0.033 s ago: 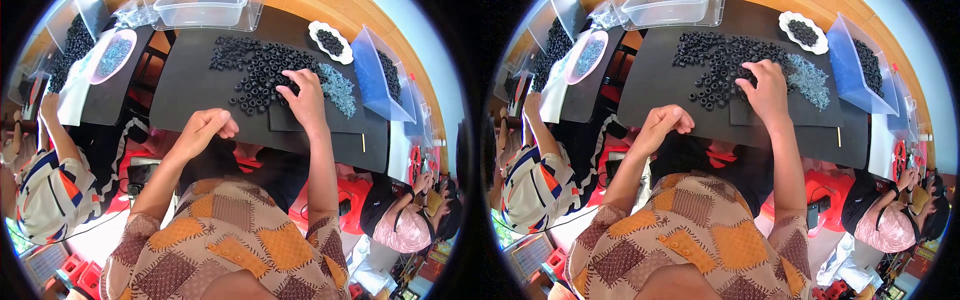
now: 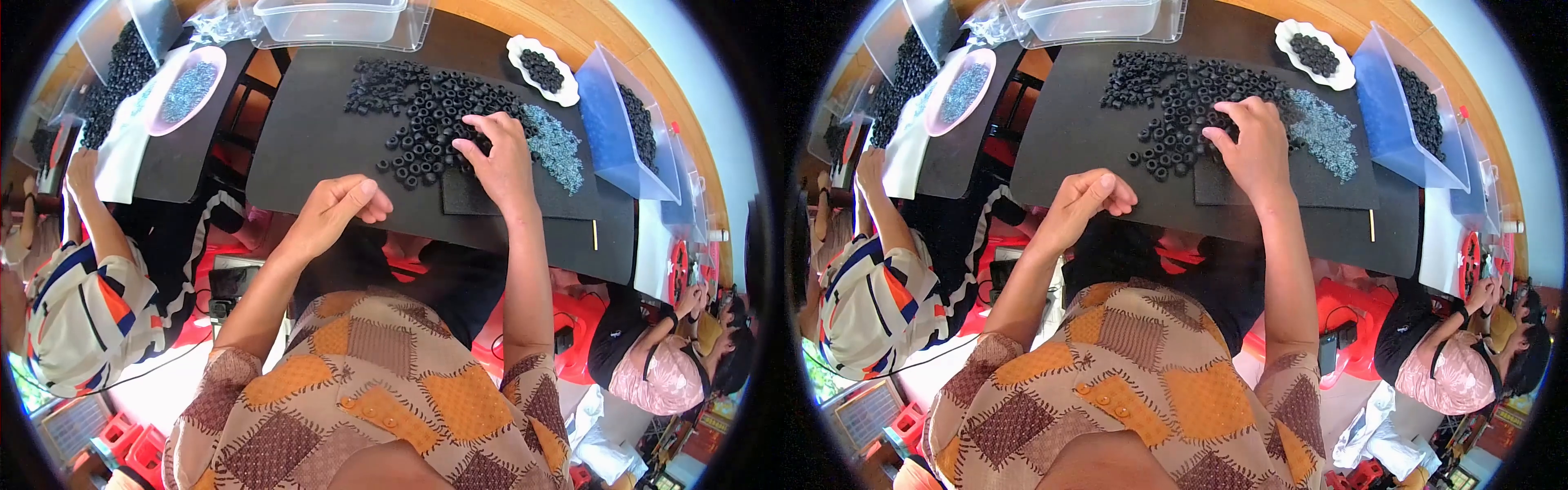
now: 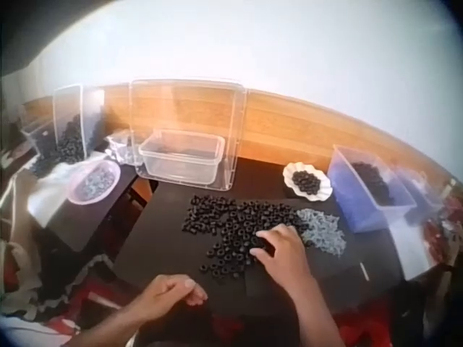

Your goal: The person assembles small rubber rings by manually inserting plastic pins into them.

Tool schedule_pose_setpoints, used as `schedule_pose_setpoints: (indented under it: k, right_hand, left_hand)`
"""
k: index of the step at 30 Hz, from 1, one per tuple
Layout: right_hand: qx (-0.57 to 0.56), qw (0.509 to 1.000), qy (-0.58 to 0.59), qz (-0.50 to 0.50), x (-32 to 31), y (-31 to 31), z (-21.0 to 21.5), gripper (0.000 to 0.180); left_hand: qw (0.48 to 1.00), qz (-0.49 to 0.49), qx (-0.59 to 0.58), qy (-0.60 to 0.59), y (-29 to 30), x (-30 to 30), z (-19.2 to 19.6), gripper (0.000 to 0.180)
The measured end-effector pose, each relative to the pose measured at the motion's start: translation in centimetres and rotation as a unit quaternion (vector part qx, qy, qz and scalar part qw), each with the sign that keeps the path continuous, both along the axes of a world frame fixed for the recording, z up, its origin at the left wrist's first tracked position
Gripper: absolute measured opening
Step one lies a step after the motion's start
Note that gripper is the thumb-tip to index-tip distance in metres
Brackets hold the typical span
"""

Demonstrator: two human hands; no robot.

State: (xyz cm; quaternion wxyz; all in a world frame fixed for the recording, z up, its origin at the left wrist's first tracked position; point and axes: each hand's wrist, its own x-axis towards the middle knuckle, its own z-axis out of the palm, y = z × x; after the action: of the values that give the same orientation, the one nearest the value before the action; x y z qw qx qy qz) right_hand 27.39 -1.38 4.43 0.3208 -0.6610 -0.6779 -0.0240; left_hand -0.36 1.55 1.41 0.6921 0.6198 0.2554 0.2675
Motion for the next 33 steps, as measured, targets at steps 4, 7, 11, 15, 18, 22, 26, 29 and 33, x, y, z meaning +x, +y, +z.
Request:
schedule_pose_setpoints:
  k: [4,7,11,15,18,22,26,29,33]
  right_hand:
    - [-0.021,0.999,-0.032,-0.006,0.1,0.7,0.2,0.024]
    - [-0.026,0.999,-0.032,-0.002,0.0,0.9,0.6,0.021]
    - [-0.013,0.994,0.062,0.093,-2.8,0.0,3.0,0.021]
    - [-0.030,0.964,0.133,0.228,-6.8,-0.2,2.8,0.018]
    - [-0.069,0.952,0.156,0.256,-8.4,0.1,1.5,0.020]
    - [-0.106,0.932,0.183,0.295,-8.8,1.2,1.5,0.021]
    - [-0.067,0.967,0.179,0.167,-5.0,5.4,1.9,0.016]
    - [-0.052,0.984,0.134,0.108,-2.8,8.3,1.2,0.014]
    - [-0.032,0.992,0.035,0.120,-3.8,11.1,0.0,0.015]
  left_hand:
    - [1.000,0.010,-0.016,0.003,0.1,0.1,0.3,0.040]
    - [0.999,0.003,-0.035,0.007,0.1,0.0,0.7,0.032]
    - [0.997,0.032,-0.068,-0.034,0.2,-0.1,0.3,0.033]
    - [0.989,0.051,-0.117,-0.077,0.2,0.1,0.7,0.039]
    - [0.983,0.075,-0.140,-0.091,0.6,-0.4,0.2,0.040]
    - [0.990,0.072,-0.094,-0.078,1.8,-2.0,-0.8,0.035]
    - [0.985,0.110,-0.103,-0.084,2.9,-2.7,-0.4,0.030]
    - [0.981,0.120,-0.115,-0.104,3.2,-2.6,-0.5,0.023]
    - [0.978,0.128,-0.105,-0.131,3.1,-2.9,-1.1,0.023]
